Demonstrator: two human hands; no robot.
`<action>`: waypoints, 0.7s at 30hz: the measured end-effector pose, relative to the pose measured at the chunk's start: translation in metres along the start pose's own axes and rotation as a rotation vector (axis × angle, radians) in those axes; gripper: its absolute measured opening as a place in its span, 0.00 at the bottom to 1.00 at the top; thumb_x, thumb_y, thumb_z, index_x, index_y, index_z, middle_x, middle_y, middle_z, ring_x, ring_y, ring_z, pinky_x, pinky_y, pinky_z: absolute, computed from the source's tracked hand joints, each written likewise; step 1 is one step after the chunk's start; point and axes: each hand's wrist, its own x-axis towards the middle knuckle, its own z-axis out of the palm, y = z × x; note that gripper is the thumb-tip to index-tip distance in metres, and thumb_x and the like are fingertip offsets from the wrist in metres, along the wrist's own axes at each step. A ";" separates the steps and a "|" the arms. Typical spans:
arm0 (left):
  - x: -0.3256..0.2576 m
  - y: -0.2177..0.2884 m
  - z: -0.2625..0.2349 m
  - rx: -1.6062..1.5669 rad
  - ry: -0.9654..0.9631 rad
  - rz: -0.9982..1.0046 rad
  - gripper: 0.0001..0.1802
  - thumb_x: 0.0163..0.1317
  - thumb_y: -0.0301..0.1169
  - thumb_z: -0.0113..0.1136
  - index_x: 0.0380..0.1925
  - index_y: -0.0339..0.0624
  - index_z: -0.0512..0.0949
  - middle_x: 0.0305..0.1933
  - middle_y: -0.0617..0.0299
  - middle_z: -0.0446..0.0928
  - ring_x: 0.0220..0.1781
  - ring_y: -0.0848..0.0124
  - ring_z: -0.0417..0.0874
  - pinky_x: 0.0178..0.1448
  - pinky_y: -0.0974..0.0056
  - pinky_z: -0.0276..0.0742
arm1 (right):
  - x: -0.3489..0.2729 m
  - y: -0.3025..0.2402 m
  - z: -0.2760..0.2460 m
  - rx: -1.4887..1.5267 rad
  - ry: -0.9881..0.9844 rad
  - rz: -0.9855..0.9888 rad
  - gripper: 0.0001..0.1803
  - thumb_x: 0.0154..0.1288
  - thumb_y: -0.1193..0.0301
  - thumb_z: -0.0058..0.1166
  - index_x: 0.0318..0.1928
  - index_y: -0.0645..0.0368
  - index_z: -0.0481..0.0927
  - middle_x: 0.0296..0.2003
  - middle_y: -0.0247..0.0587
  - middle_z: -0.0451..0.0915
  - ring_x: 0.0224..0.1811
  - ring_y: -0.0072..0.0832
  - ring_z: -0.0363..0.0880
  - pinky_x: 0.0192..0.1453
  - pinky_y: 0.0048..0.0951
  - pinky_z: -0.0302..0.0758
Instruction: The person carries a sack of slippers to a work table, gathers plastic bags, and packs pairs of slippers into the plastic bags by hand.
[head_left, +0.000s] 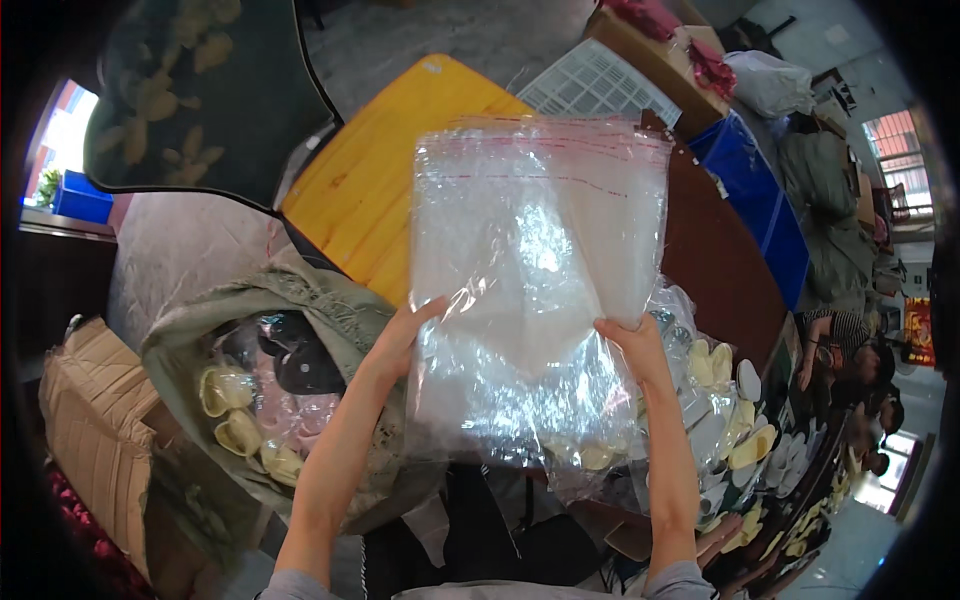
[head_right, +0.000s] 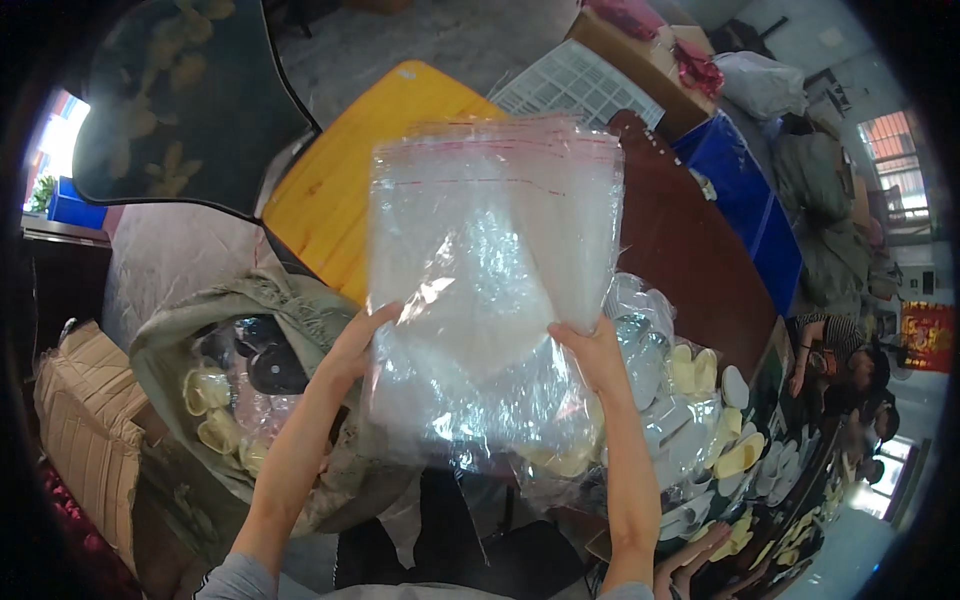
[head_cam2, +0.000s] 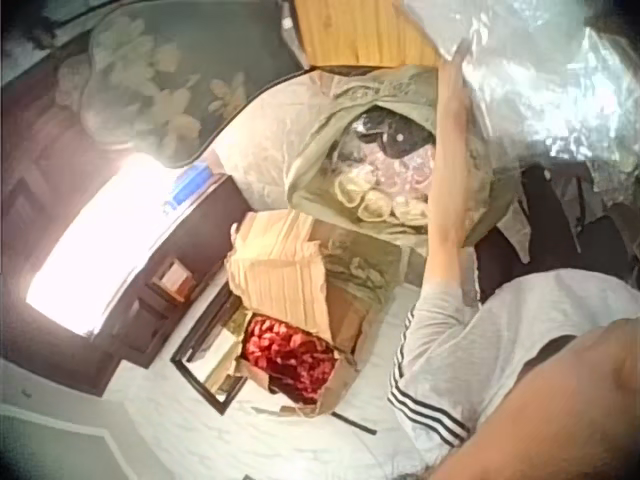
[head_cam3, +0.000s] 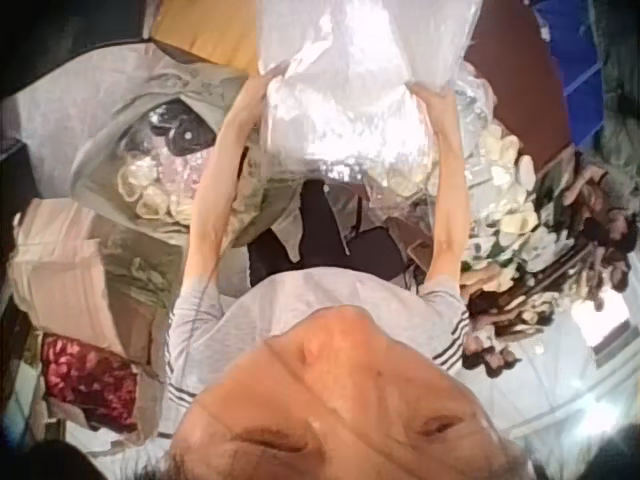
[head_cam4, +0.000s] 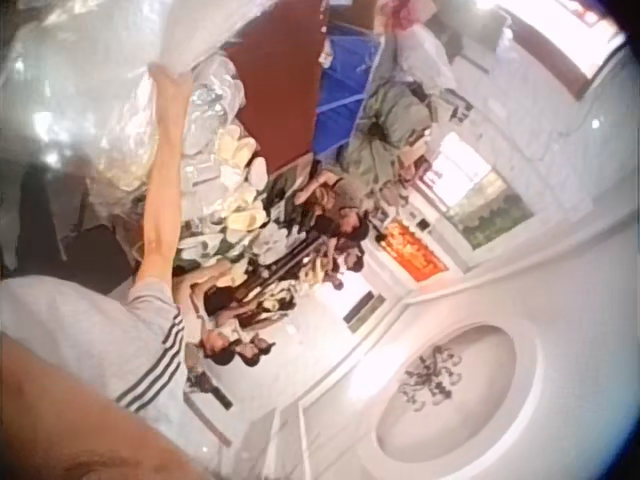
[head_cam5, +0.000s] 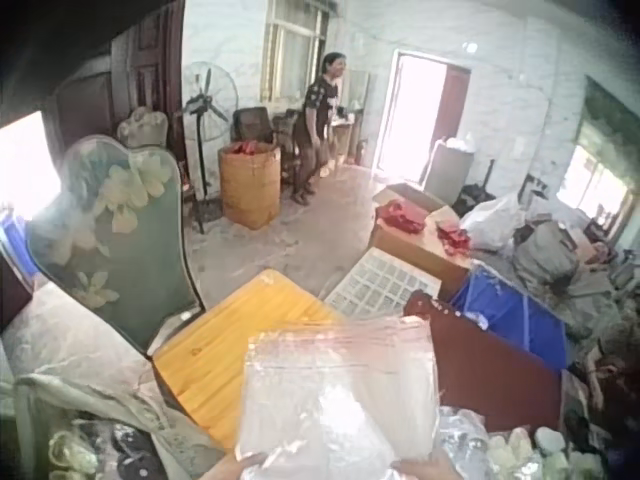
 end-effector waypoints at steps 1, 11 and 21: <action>-0.026 0.006 0.009 -0.035 0.026 0.029 0.23 0.64 0.35 0.62 0.55 0.37 0.71 0.44 0.57 0.79 0.43 0.65 0.82 0.45 0.58 0.82 | -0.024 -0.015 -0.002 -0.012 0.015 -0.010 0.22 0.55 0.70 0.68 0.47 0.68 0.78 0.36 0.34 0.80 0.36 0.21 0.76 0.42 0.24 0.73; -0.254 -0.052 -0.117 -0.293 -0.465 0.037 0.23 0.62 0.39 0.56 0.52 0.37 0.76 0.48 0.50 0.80 0.49 0.55 0.82 0.58 0.50 0.77 | -0.366 -0.134 0.101 -0.026 -0.135 -0.271 0.16 0.59 0.71 0.66 0.47 0.61 0.83 0.39 0.30 0.84 0.42 0.16 0.77 0.49 0.24 0.74; -0.423 -0.090 -0.236 -0.171 -0.906 -0.006 0.25 0.57 0.38 0.56 0.52 0.36 0.76 0.49 0.50 0.80 0.50 0.52 0.81 0.59 0.47 0.76 | -0.623 -0.070 0.192 -0.068 0.200 -0.323 0.17 0.57 0.75 0.65 0.49 0.63 0.81 0.41 0.31 0.83 0.44 0.18 0.76 0.51 0.25 0.73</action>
